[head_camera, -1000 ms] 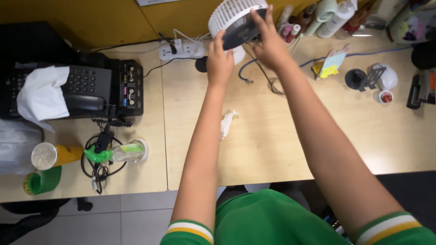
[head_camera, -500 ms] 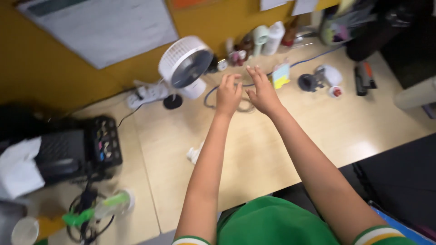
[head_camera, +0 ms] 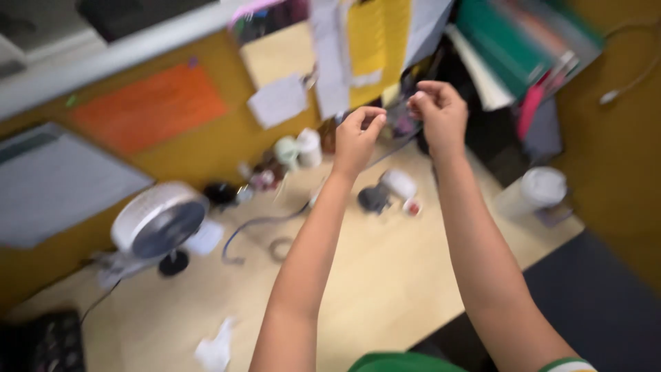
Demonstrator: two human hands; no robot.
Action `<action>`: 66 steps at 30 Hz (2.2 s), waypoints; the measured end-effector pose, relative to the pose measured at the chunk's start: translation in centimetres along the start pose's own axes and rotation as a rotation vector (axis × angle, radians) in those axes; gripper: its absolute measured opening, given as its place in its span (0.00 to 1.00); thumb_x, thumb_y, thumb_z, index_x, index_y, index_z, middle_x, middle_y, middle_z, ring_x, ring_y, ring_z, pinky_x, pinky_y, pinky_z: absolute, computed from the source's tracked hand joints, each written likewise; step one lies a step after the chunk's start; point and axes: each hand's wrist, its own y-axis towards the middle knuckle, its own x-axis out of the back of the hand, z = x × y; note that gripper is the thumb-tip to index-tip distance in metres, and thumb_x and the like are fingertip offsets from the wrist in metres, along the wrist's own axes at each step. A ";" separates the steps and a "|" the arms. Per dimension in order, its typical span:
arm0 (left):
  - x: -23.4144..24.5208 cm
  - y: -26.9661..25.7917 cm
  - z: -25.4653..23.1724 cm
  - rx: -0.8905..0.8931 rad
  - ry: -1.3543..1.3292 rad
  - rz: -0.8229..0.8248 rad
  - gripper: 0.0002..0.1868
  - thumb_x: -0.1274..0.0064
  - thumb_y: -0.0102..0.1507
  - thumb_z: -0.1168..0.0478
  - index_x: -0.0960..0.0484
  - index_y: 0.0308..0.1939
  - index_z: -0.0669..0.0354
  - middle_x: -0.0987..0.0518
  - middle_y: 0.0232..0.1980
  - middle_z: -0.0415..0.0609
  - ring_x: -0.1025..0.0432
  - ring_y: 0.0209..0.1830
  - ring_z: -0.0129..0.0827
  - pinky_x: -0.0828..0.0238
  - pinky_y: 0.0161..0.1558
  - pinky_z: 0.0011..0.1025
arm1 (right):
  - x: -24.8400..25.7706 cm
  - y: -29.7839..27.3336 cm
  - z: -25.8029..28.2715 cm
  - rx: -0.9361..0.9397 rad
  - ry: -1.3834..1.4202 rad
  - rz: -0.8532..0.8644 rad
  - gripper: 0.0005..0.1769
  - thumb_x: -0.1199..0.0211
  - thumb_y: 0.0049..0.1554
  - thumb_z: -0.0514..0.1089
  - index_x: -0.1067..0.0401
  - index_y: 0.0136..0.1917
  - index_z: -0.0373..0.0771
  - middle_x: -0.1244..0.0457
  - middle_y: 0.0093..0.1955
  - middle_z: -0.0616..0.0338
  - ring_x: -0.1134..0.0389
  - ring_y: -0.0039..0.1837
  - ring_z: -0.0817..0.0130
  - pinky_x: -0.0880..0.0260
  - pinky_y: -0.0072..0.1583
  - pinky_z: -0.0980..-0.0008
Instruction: The person wipes down their desk with a cloth, then cleans a water bottle, a small fan, and a mouse. They plug the fan into a power strip, place a laptop on the desk, and wipe its surface with the cloth.
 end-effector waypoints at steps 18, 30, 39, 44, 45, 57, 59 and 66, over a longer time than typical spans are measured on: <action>-21.3 29.2 0.6 0.115 -0.280 -0.018 0.24 0.46 0.67 0.58 0.22 0.64 0.67 0.16 0.51 0.47 0.22 0.45 0.24 0.24 0.42 0.25 | 12.2 31.4 1.0 -0.132 0.600 -0.195 0.16 0.31 0.57 0.46 0.31 0.51 0.33 0.35 0.45 0.51 0.30 0.46 0.55 0.24 0.50 0.53; -25.2 33.0 0.4 0.267 -0.482 -0.187 0.25 0.36 0.56 0.63 0.30 0.52 0.67 0.21 0.39 0.46 0.21 0.35 0.31 0.15 0.30 0.32 | 12.6 32.4 2.2 -0.270 0.691 -0.224 0.12 0.33 0.57 0.42 0.27 0.49 0.31 0.33 0.43 0.52 0.30 0.42 0.60 0.24 0.48 0.58; -25.6 34.4 0.4 0.303 -0.746 -0.010 0.21 0.40 0.56 0.72 0.29 0.50 0.81 0.22 0.48 0.63 0.20 0.43 0.46 0.14 0.40 0.41 | 11.6 32.5 3.4 -0.244 0.524 -0.258 0.13 0.34 0.55 0.37 0.34 0.49 0.30 0.34 0.41 0.52 0.30 0.38 0.62 0.22 0.42 0.61; -26.4 33.8 1.9 0.298 -0.844 -0.097 0.26 0.42 0.56 0.75 0.37 0.54 0.76 0.26 0.50 0.61 0.23 0.47 0.48 0.18 0.45 0.46 | 11.4 32.2 3.1 -0.167 0.460 -0.311 0.14 0.35 0.53 0.33 0.35 0.51 0.30 0.34 0.44 0.52 0.30 0.40 0.65 0.25 0.42 0.67; -26.4 33.3 2.0 0.313 -0.846 -0.114 0.27 0.42 0.56 0.75 0.38 0.55 0.75 0.27 0.50 0.60 0.24 0.48 0.48 0.18 0.46 0.47 | 11.4 31.8 3.0 -0.150 0.452 -0.326 0.14 0.35 0.53 0.32 0.35 0.51 0.30 0.34 0.44 0.52 0.30 0.41 0.66 0.25 0.42 0.68; -14.8 21.6 -5.9 0.226 -0.935 -0.012 0.27 0.40 0.55 0.73 0.35 0.55 0.70 0.23 0.47 0.58 0.23 0.43 0.41 0.21 0.43 0.35 | 12.6 26.0 10.1 -0.101 0.983 -0.243 0.22 0.35 0.48 0.32 0.31 0.57 0.29 0.32 0.54 0.48 0.29 0.56 0.52 0.27 0.61 0.53; -11.2 17.8 -6.3 0.211 -0.893 0.019 0.28 0.40 0.56 0.72 0.35 0.57 0.71 0.22 0.49 0.59 0.22 0.44 0.39 0.21 0.45 0.34 | 12.0 22.3 10.4 -0.161 1.008 -0.223 0.24 0.35 0.48 0.33 0.30 0.59 0.28 0.32 0.56 0.46 0.29 0.60 0.48 0.27 0.66 0.47; -0.5 4.6 -5.5 0.333 -0.703 -0.123 0.33 0.42 0.51 0.74 0.33 0.60 0.72 0.22 0.47 0.56 0.22 0.42 0.40 0.22 0.44 0.36 | 6.3 7.3 7.6 -0.305 1.102 -0.091 0.26 0.38 0.50 0.28 0.34 0.63 0.27 0.35 0.62 0.44 0.33 0.65 0.46 0.32 0.72 0.47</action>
